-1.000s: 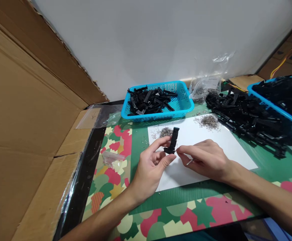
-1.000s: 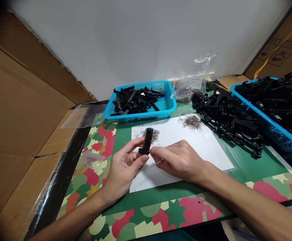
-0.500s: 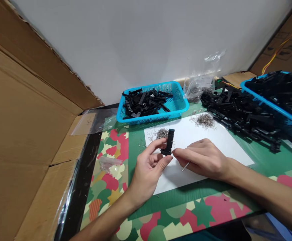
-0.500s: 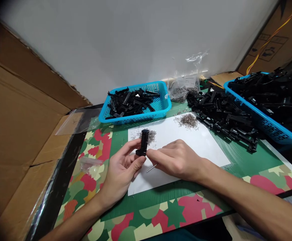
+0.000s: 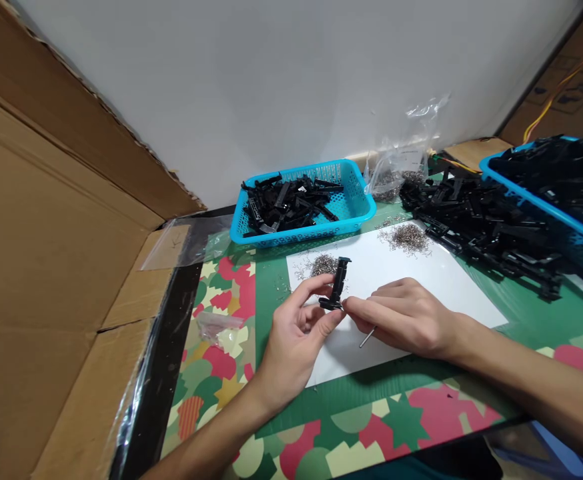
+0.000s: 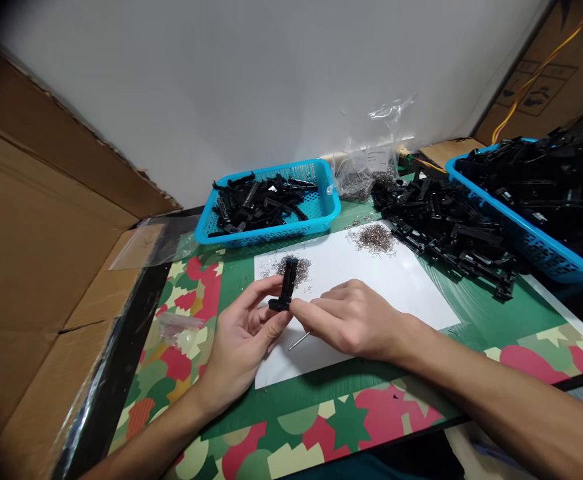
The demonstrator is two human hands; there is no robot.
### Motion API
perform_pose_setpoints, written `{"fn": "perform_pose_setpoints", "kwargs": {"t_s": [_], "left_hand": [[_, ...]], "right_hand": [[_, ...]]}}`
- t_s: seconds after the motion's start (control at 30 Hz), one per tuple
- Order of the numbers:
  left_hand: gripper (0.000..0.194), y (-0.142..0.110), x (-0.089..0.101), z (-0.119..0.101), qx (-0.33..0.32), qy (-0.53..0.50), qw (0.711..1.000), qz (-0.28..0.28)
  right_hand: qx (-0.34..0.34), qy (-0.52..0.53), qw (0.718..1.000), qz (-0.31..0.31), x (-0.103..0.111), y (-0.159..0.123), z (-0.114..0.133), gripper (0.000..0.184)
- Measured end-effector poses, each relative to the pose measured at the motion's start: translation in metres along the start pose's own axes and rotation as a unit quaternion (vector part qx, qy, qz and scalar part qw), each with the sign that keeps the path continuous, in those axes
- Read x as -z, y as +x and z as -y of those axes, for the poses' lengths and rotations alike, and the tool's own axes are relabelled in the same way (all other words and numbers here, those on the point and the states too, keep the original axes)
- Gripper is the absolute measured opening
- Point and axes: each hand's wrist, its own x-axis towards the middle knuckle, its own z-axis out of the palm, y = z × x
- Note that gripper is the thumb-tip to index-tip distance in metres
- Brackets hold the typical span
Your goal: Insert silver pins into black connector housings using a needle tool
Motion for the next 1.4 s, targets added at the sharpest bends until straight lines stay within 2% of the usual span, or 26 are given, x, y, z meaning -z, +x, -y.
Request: {"fn": "perform_pose_setpoints", "kwargs": {"t_s": [0.47,0.83,1.0,1.13,1.27,1.4], "left_hand": [[0.04,0.002,0.0,-0.002,0.011,-0.025,1.0,0.005],[0.04,0.002,-0.002,-0.009,0.037,-0.011,0.999,-0.003],[0.046,0.004,0.0,-0.006,0.041,0.036,0.998,-0.016],[0.054,0.003,0.003,-0.002,0.074,0.058,0.996,0.008],[0.066,0.003,0.006,-0.002,0.094,0.038,0.994,0.031],[0.062,0.003,0.005,-0.005,0.084,0.013,0.994,0.074]], "right_hand": [[0.052,-0.046,0.997,-0.031,0.0,-0.001,0.0,0.024],[0.034,-0.047,0.998,-0.009,0.001,-0.001,-0.001,0.021],[0.019,-0.028,0.999,-0.001,0.001,-0.002,-0.003,0.021],[-0.021,0.002,1.0,0.014,0.0,-0.004,-0.006,0.018],[-0.029,-0.002,1.0,0.004,0.001,-0.004,-0.009,0.016],[-0.047,0.028,0.998,-0.021,0.005,-0.001,-0.01,0.021]]}}
